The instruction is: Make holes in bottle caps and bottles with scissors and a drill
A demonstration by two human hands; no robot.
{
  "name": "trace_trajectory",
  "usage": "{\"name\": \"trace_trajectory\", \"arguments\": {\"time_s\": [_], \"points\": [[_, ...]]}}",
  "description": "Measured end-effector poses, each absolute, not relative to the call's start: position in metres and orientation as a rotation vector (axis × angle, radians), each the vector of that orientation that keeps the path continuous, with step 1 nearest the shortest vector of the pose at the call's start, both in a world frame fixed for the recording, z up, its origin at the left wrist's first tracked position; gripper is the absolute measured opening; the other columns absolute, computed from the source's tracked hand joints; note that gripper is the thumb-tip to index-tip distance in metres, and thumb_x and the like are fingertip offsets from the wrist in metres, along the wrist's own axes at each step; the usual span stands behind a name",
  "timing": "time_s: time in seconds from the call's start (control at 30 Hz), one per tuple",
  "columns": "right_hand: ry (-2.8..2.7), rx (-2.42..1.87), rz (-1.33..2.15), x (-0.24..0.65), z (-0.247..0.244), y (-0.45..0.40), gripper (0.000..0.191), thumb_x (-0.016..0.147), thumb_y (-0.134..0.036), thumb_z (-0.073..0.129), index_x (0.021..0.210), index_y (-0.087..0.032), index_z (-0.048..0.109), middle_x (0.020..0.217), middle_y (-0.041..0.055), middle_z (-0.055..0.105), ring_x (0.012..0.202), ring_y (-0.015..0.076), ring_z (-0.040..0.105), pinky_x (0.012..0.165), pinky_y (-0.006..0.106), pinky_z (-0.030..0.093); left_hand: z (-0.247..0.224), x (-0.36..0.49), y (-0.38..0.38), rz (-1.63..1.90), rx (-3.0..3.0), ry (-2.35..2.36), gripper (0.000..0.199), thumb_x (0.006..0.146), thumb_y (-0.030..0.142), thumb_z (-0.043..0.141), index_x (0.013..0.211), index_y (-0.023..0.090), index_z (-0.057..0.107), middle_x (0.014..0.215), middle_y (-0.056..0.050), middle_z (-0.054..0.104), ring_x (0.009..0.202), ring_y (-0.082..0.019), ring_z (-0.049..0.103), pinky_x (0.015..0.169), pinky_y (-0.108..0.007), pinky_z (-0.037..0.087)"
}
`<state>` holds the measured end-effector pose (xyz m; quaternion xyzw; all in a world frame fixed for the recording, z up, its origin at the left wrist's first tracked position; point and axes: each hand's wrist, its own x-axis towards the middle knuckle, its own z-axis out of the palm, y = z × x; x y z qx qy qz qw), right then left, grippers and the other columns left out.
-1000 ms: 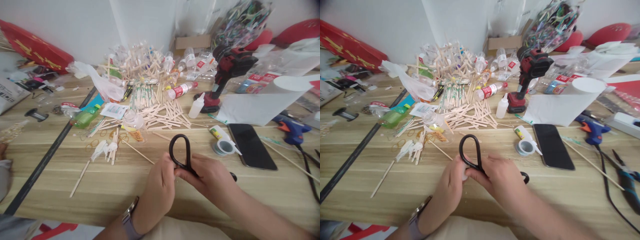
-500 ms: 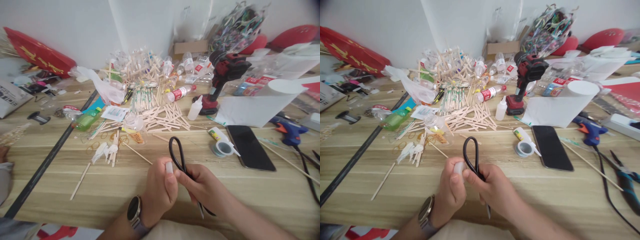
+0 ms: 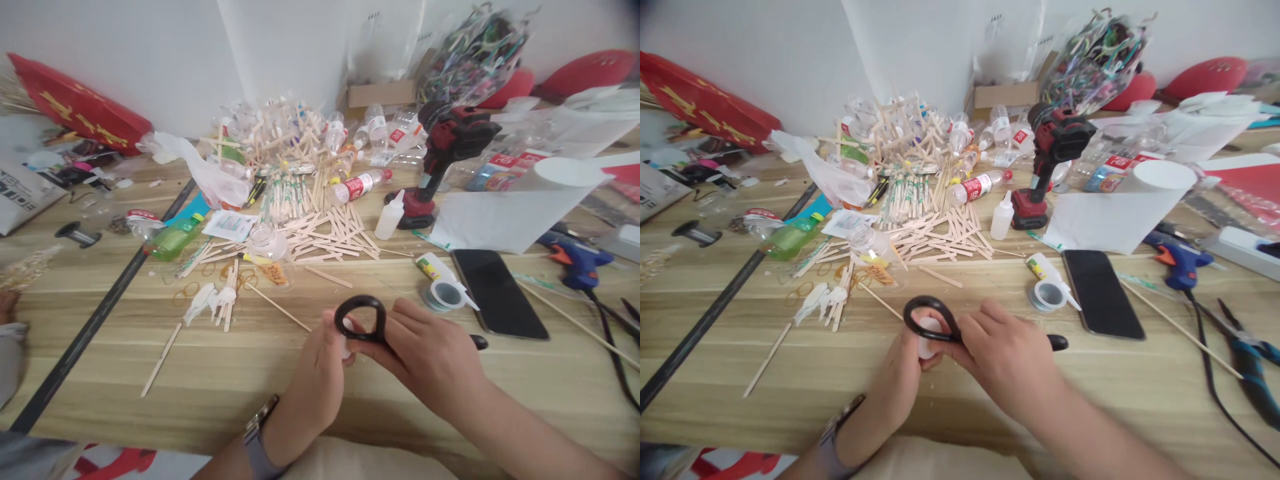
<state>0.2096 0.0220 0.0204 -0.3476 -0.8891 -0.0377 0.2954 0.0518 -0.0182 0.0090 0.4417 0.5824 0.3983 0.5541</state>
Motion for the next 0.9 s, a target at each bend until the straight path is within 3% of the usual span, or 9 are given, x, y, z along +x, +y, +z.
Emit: {"name": "trace_trajectory", "arguments": {"time_s": [0.17, 0.3, 0.5, 0.63, 0.7, 0.8, 0.9], "points": [[-2.402, -0.906, -0.276, 0.211, 0.024, 0.025, 0.053, 0.104, -0.045, 0.036, 0.065, -0.018, 0.060, 0.053, 0.0010, 0.054, 0.055, 0.0167, 0.051, 0.050, 0.031, 0.030, 0.010, 0.050, -0.016, 0.930, 1.055, 1.415, 0.037, 0.097, 0.035, 0.025, 0.072, 0.022, 0.049, 0.068, -0.001, 0.053, 0.068, -0.017, 0.051, 0.065, -0.028, 0.045], [-2.386, -0.927, -0.145, 0.209, 0.020, 0.025, 0.054, 0.104, -0.046, 0.034, 0.065, -0.017, 0.059, 0.054, 0.0019, 0.058, 0.055, 0.0164, 0.056, 0.050, 0.030, 0.032, 0.009, 0.052, -0.019, 0.946, 1.206, 1.540, 0.031, 0.095, 0.032, 0.031, 0.078, 0.021, 0.054, 0.074, -0.003, 0.060, 0.074, -0.020, 0.057, 0.074, -0.032, 0.047], [-2.248, -1.063, 0.501, 0.203, 0.010, 0.019, 0.057, 0.101, -0.056, 0.035, 0.068, -0.017, 0.060, 0.057, 0.0026, 0.061, 0.048, 0.0134, 0.055, 0.046, 0.025, 0.036, 0.002, 0.058, -0.027, 1.108, 1.254, 1.558, 0.037, 0.100, 0.038, 0.028, 0.100, 0.021, 0.061, 0.098, -0.010, 0.070, 0.094, -0.022, 0.063, 0.089, -0.034, 0.047], [-2.067, -1.215, 1.004, 0.197, 0.010, 0.015, 0.053, 0.095, -0.061, 0.044, 0.063, -0.020, 0.052, 0.049, -0.0019, 0.051, 0.043, 0.0113, 0.046, 0.040, 0.023, 0.030, 0.000, 0.056, -0.027, 1.144, 1.428, 1.570, 0.031, 0.100, 0.032, 0.028, 0.106, 0.020, 0.057, 0.098, -0.010, 0.070, 0.093, -0.022, 0.063, 0.086, -0.032, 0.047], [-1.966, -1.279, 1.241, 0.194, 0.012, 0.013, 0.052, 0.091, -0.062, 0.047, 0.059, -0.021, 0.043, 0.044, -0.0046, 0.041, 0.040, 0.0097, 0.038, 0.038, 0.022, 0.025, -0.001, 0.054, -0.026, 1.156, 1.527, 1.571, 0.028, 0.099, 0.031, 0.028, 0.103, 0.021, 0.055, 0.092, -0.009, 0.068, 0.087, -0.021, 0.063, 0.080, -0.031, 0.047], [-1.812, -1.339, 1.535, 0.192, 0.015, 0.013, 0.053, 0.086, -0.067, 0.048, 0.059, -0.022, 0.039, 0.043, -0.0054, 0.038, 0.038, 0.0089, 0.037, 0.037, 0.021, 0.024, -0.002, 0.052, -0.024, 1.197, 1.663, 1.545, 0.026, 0.100, 0.031, 0.028, 0.101, 0.022, 0.052, 0.086, -0.006, 0.064, 0.077, -0.020, 0.060, 0.072, -0.030, 0.046], [-1.688, -1.365, 1.709, 0.190, 0.017, 0.015, 0.055, 0.081, -0.071, 0.049, 0.059, -0.022, 0.041, 0.042, -0.0062, 0.037, 0.036, 0.0077, 0.035, 0.037, 0.020, 0.022, -0.002, 0.052, -0.021, 1.217, 1.682, 1.524, 0.026, 0.100, 0.035, 0.033, 0.115, 0.020, 0.047, 0.098, -0.008, 0.064, 0.087, -0.020, 0.062, 0.078, -0.032, 0.047]]}}
